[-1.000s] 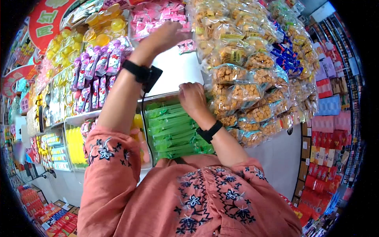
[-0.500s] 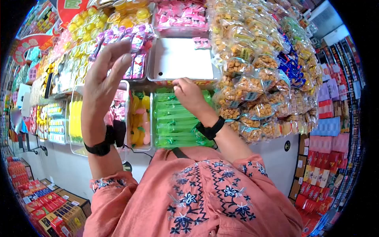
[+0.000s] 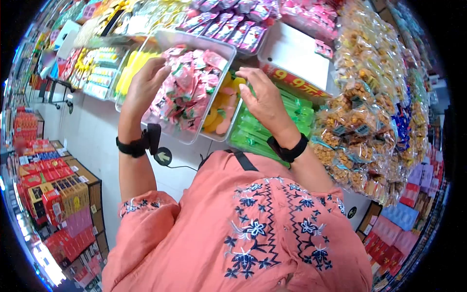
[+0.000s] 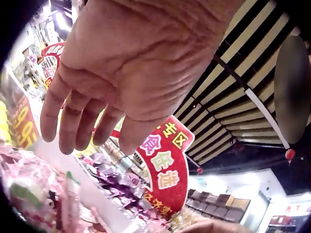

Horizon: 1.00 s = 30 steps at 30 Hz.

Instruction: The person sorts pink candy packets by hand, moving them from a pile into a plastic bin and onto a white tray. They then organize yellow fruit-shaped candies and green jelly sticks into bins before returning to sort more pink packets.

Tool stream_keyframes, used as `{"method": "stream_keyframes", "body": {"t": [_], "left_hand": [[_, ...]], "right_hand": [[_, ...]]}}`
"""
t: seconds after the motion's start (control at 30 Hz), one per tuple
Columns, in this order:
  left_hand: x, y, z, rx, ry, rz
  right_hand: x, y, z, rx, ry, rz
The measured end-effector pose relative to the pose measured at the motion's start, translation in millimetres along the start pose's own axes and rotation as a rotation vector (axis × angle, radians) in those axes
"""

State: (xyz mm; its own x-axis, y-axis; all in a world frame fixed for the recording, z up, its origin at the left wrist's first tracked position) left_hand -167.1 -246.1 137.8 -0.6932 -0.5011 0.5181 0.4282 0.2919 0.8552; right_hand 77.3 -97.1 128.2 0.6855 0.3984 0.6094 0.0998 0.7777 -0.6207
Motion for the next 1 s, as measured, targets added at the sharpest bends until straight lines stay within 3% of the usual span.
{"method": "stream_keyframes", "body": {"t": [0.07, 0.17, 0.47, 0.57, 0.67, 0.7, 0.8, 1.0], "left_hand": [[-1.4, -19.6, -0.5, 0.028, -0.067, 0.079], [0.1, -42.6, 2.8, -0.08, -0.001, 0.238], [-31.6, -8.9, 6.3, -0.3, 0.096, 0.505], [-32.5, -4.4, 4.3, -0.358, 0.083, 0.403], [-25.1, -22.4, 6.1, -0.007, 0.057, -0.069], [-27.0, -18.4, 4.0, 0.054, 0.032, -0.357], [-39.3, 13.1, -6.8, 0.155, -0.019, -0.8], [-96.9, 35.7, -20.1, 0.208, -0.147, -0.943]], "right_hand": [[-10.2, -13.0, 1.4, 0.049, -0.026, -0.011], [-25.9, -20.3, -1.1, 0.104, -0.053, -0.035], [-33.0, -21.5, -9.8, -0.003, -0.117, 0.002], [-31.4, -9.6, -12.5, -0.184, -0.193, 0.121], [-38.8, 12.5, -18.2, -0.366, -0.191, 0.434], [-42.3, 18.5, -20.8, -0.418, -0.177, 0.565], [-32.9, 6.6, -9.8, -0.614, -0.194, 0.855], [-14.6, -2.2, -2.3, -0.563, -0.132, 0.85]]}}
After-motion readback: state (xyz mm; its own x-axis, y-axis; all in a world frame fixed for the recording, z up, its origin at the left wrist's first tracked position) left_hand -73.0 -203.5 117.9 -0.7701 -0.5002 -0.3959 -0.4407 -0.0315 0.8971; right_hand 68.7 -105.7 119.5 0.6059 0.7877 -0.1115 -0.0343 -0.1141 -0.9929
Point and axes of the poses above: each hand's wrist, its own z-axis towards the middle knuckle, its own x-axis out of the back of the hand, y = z × x, the point moved 8 cm from there along z, towards the middle knuckle, and after that the axes turned 5 degrees about -z, right-handed, at the moved point
